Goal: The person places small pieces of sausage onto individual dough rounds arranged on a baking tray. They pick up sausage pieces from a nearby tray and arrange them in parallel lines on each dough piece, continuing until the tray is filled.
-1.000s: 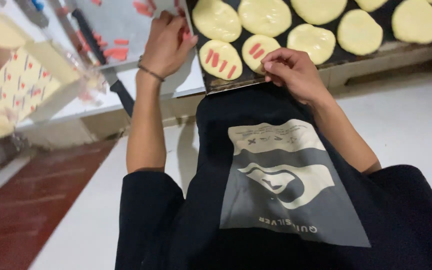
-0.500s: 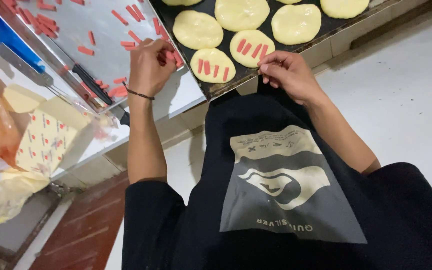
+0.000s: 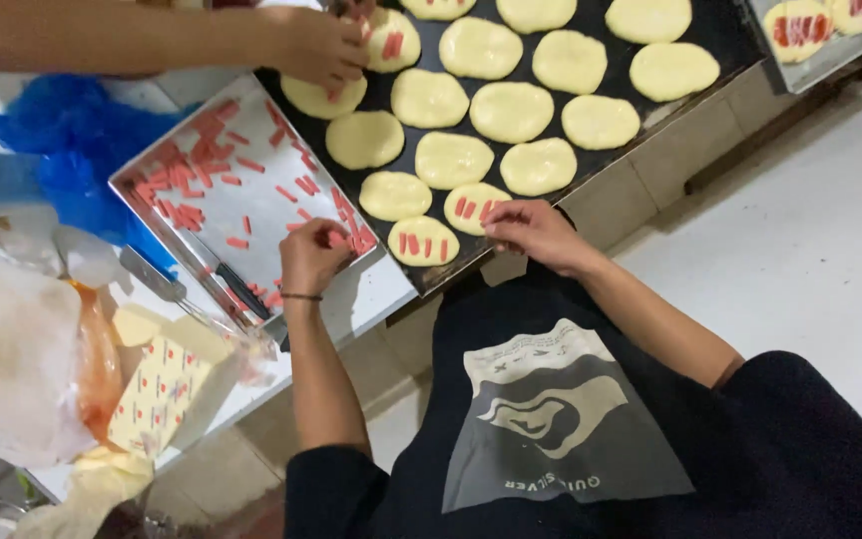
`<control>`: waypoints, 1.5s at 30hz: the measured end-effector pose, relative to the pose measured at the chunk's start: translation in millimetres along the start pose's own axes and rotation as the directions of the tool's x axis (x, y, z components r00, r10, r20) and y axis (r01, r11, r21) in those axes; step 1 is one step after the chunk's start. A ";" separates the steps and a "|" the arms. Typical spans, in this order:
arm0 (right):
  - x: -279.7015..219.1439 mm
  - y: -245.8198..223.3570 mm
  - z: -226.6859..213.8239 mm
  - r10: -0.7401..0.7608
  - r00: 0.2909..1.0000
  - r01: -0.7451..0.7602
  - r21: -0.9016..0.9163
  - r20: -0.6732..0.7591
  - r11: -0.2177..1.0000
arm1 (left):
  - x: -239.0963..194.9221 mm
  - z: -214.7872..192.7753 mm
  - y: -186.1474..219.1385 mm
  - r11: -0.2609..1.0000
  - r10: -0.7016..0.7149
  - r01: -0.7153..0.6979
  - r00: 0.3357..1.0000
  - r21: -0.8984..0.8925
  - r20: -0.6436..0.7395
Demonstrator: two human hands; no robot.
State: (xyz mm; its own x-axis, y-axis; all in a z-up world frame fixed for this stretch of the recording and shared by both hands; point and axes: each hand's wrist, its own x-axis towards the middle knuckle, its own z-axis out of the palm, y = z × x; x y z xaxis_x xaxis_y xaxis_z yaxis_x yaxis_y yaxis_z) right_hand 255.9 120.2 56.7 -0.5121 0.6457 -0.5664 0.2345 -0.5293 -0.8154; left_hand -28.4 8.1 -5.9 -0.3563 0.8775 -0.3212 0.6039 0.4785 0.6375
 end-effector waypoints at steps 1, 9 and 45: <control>-1.5 -6.0 3.2 -0.017 0.999 0.018 -0.018 0.034 1.000 | -4.7 -7.8 7.6 0.992 -0.072 0.068 0.997 -0.110 -0.033; 45.2 25.8 53.0 0.282 0.883 -0.435 0.434 0.375 0.789 | -38.3 4.9 108.7 0.809 -0.085 -0.118 0.946 -0.577 -0.312; 81.5 -27.2 -194.0 0.264 0.765 -0.216 -0.152 0.587 0.964 | 5.0 214.6 280.5 0.585 -0.475 -0.050 0.788 -0.809 -0.392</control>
State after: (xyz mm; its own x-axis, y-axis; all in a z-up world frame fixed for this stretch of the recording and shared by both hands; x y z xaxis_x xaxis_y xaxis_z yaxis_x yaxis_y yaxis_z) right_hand 368.0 294.0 9.6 -0.8151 0.0310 -0.5785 0.4624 -0.5667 -0.6819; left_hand 292.2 153.8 21.1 -0.8468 0.4512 -0.2816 -0.2062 0.2096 0.9558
